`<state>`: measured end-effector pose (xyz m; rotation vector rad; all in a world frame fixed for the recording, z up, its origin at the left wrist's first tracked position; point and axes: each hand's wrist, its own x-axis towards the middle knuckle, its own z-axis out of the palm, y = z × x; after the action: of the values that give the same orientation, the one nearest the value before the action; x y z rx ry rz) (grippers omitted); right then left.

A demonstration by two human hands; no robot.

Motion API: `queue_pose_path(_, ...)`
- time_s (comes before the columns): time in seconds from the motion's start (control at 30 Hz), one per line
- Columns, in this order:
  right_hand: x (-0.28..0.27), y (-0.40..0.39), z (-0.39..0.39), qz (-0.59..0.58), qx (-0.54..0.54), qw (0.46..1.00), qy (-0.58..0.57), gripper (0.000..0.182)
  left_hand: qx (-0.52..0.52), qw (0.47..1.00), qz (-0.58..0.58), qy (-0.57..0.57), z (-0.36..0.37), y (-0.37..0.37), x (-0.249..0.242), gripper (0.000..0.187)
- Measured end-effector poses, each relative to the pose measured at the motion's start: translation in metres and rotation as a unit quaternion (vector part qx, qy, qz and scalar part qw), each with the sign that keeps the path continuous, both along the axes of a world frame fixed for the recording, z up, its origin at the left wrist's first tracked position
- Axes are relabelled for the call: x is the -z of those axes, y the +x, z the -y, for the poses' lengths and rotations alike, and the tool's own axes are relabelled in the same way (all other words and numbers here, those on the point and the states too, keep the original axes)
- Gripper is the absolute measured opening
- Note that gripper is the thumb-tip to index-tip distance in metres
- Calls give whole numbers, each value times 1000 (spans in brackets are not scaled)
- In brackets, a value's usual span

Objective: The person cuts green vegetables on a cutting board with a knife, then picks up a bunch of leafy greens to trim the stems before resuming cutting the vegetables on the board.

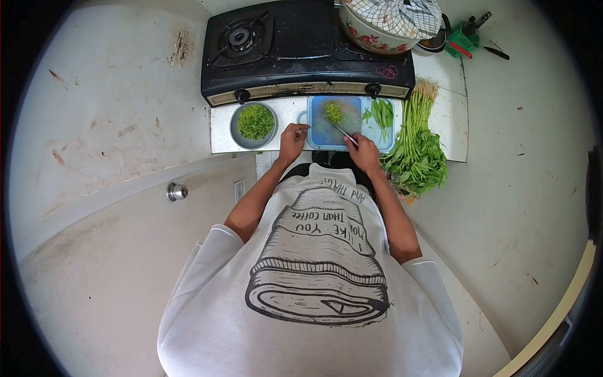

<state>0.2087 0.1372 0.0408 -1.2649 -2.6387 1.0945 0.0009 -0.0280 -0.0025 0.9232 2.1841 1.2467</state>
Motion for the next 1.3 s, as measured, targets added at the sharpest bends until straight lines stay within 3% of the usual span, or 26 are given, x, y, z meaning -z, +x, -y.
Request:
queue_pose_path(0.43, -19, 33, -20, -23, -53, 997, -47, 37, -9, 998, 65, 5, -9, -8, -5, 20)
queue_pose_path(0.6, -7, 47, -47, 6, -129, 991, 27, 36, -11, 995, 98, 2, -10, -7, -4, 21)
queue_pose_path(0.87, -5, 14, -90, 54, -195, 973, 113, 38, -3, 993, 119, 8, -9, -3, -6, 21)
queue_pose_path(1.3, -6, -13, -125, 10, -241, 968, 65, 36, 4, 989, 143, -36, -12, 4, -27, 28)
